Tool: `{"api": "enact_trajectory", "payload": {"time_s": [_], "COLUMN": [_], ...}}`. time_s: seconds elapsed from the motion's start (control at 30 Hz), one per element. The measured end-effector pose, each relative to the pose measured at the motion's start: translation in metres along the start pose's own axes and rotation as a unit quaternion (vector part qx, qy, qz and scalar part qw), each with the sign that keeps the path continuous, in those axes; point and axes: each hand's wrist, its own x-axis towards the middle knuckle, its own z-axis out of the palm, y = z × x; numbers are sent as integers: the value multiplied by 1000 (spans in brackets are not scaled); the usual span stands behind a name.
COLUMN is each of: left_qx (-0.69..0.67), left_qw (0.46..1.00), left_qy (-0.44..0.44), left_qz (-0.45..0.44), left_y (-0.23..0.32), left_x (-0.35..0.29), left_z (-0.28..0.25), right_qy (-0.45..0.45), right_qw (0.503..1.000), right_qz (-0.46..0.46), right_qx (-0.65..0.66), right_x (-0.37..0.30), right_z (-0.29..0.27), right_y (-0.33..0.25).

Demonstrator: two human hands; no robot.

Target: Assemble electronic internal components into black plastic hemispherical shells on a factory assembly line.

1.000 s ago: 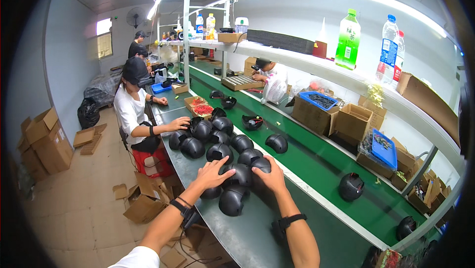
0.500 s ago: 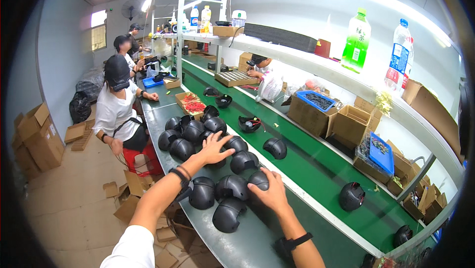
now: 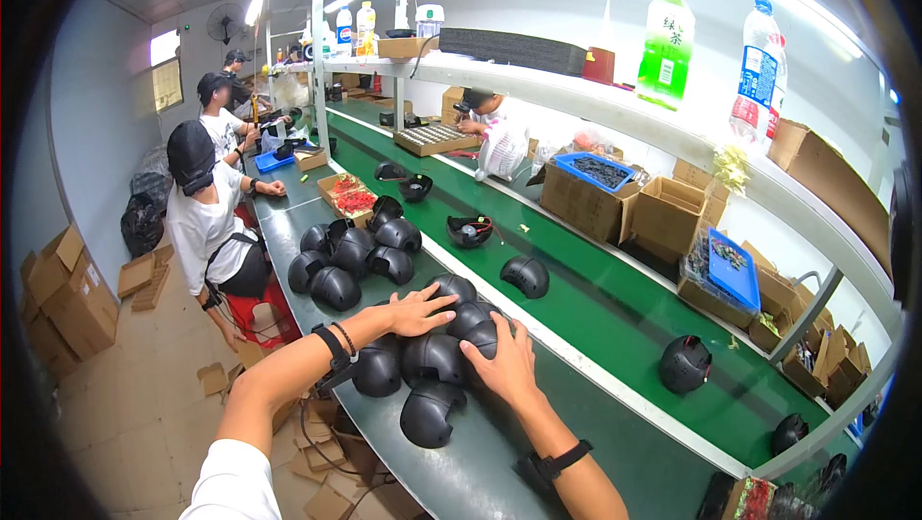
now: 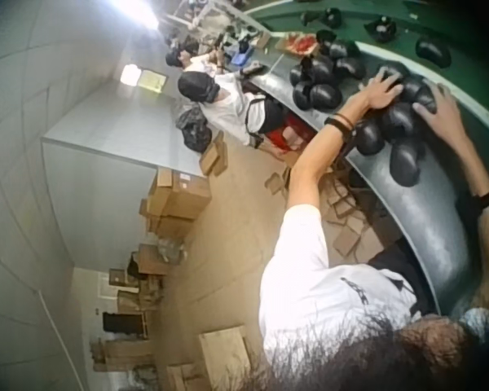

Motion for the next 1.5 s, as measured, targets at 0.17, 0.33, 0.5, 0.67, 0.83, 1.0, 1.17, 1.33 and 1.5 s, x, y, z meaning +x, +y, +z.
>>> {"api": "enact_trajectory", "payload": {"time_s": [0.17, 0.33, 0.5, 0.67, 0.83, 1.0, 1.17, 1.33, 1.5], "left_qx": [-205, -219, -120, -28, -77, -152, -142, -198, -330], "left_qw": [968, 928, 948, 947, 913, 879, 873, 841, 851], "left_qy": [102, 257, 274, 316, 396, 442, 459, 492, 389], "left_qz": [100, 157, 112, 44, 54, 91, 79, 105, 124], "left_y": [-18, 36, 112, 133, 132, 135, 133, 134, 117], "left_x": [-26, -111, -195, -189, -167, -167, -168, -171, -45], "left_z": [0, 7, 81, 132, 145, 142, 141, 119, -8], "right_qy": [-17, -20, 21, 13, 62, 115, 61, 62, 94], "right_qw": [1000, 999, 995, 994, 996, 990, 995, 995, 990], "right_qz": [-5, -28, -27, -31, -67, -2, 61, 9, 8], "right_qx": [26, 38, 95, 103, 1, -81, -49, -75, -105], "right_x": [-9, -21, -1, 6, 63, 145, 147, 93, -5], "right_z": [-8, -37, -55, -48, -37, -11, -17, -68, -103], "right_y": [0, 10, 27, 51, 95, 144, 148, 193, 191]}}
